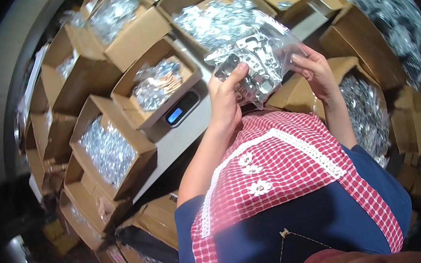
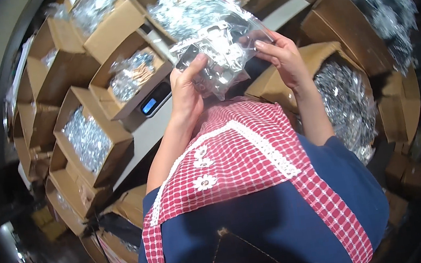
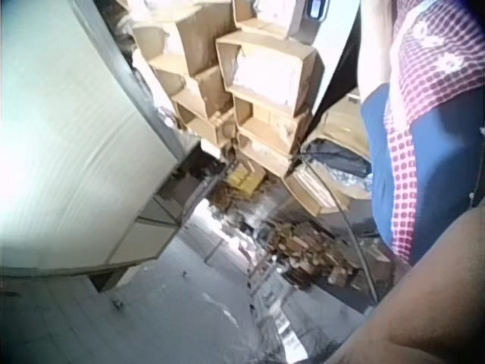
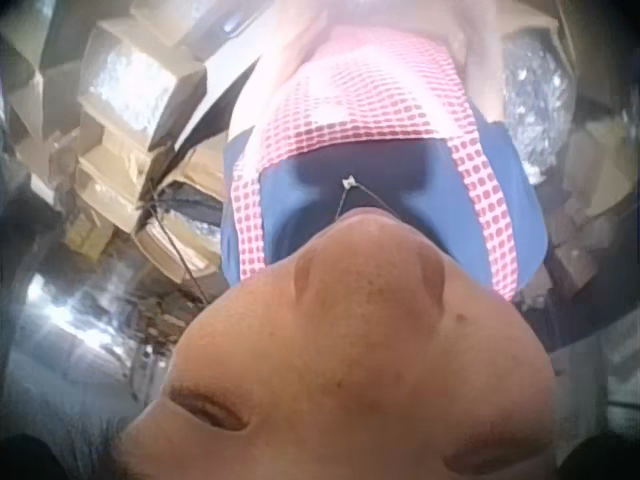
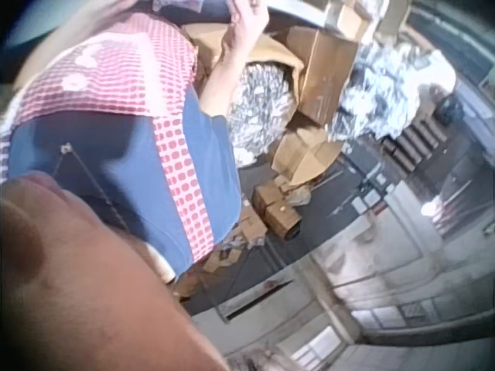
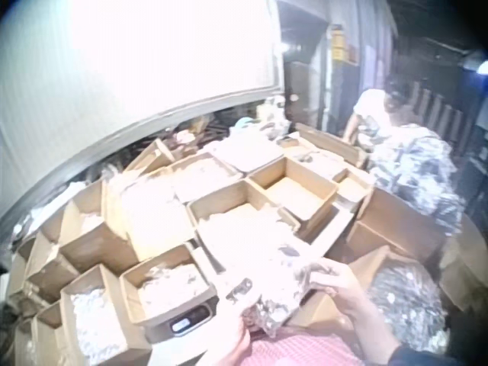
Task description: The person picks up metal parts from boxes and a large container, checks their weight on a digital scale, and places them into other boxes.
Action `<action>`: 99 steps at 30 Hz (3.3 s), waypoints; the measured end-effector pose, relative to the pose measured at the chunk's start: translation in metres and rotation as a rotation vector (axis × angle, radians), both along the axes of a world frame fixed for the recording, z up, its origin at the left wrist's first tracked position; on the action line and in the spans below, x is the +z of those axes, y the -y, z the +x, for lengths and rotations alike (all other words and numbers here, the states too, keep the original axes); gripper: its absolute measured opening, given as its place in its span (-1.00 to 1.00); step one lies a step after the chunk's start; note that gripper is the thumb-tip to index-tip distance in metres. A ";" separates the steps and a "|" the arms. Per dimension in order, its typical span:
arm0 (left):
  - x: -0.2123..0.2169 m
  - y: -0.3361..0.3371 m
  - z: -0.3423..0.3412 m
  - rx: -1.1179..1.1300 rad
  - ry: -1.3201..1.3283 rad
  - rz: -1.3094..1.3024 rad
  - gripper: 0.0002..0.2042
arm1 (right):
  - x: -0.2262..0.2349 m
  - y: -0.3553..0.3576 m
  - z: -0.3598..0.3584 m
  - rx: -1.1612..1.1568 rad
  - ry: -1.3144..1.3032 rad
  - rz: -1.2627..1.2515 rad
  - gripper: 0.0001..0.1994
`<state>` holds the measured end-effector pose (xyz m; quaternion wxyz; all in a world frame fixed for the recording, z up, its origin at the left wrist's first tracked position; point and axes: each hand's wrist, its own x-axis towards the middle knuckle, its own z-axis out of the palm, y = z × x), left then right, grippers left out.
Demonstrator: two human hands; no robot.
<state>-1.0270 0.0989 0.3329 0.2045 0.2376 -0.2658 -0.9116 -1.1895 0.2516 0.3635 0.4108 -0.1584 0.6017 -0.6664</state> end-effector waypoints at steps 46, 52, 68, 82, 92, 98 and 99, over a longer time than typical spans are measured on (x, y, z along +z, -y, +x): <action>0.183 -0.010 0.220 -0.081 -1.108 -0.816 -0.70 | -0.055 0.043 0.105 0.580 -0.493 0.393 -0.81; 0.174 -0.015 0.229 -0.024 -1.187 -0.707 -0.73 | -0.074 0.061 0.103 0.552 -0.399 0.343 -0.80; -0.079 0.048 0.216 0.198 0.932 -0.467 -0.31 | -0.073 0.152 0.116 0.272 -0.020 0.238 -0.27; 0.063 0.037 0.184 0.594 0.229 -0.686 -0.52 | 0.004 0.043 0.069 0.519 0.233 -0.145 -0.29; 0.086 0.143 0.190 0.553 0.188 -0.911 -0.47 | 0.146 -0.004 -0.025 -0.334 -0.044 -0.387 -0.35; -0.057 0.225 0.286 0.780 0.559 -1.045 -0.42 | 0.238 -0.017 -0.141 -0.849 -0.785 -0.384 -0.42; -0.091 0.241 0.301 0.781 0.638 -1.111 -0.41 | 0.246 -0.037 -0.179 -0.863 -0.950 -0.314 -0.38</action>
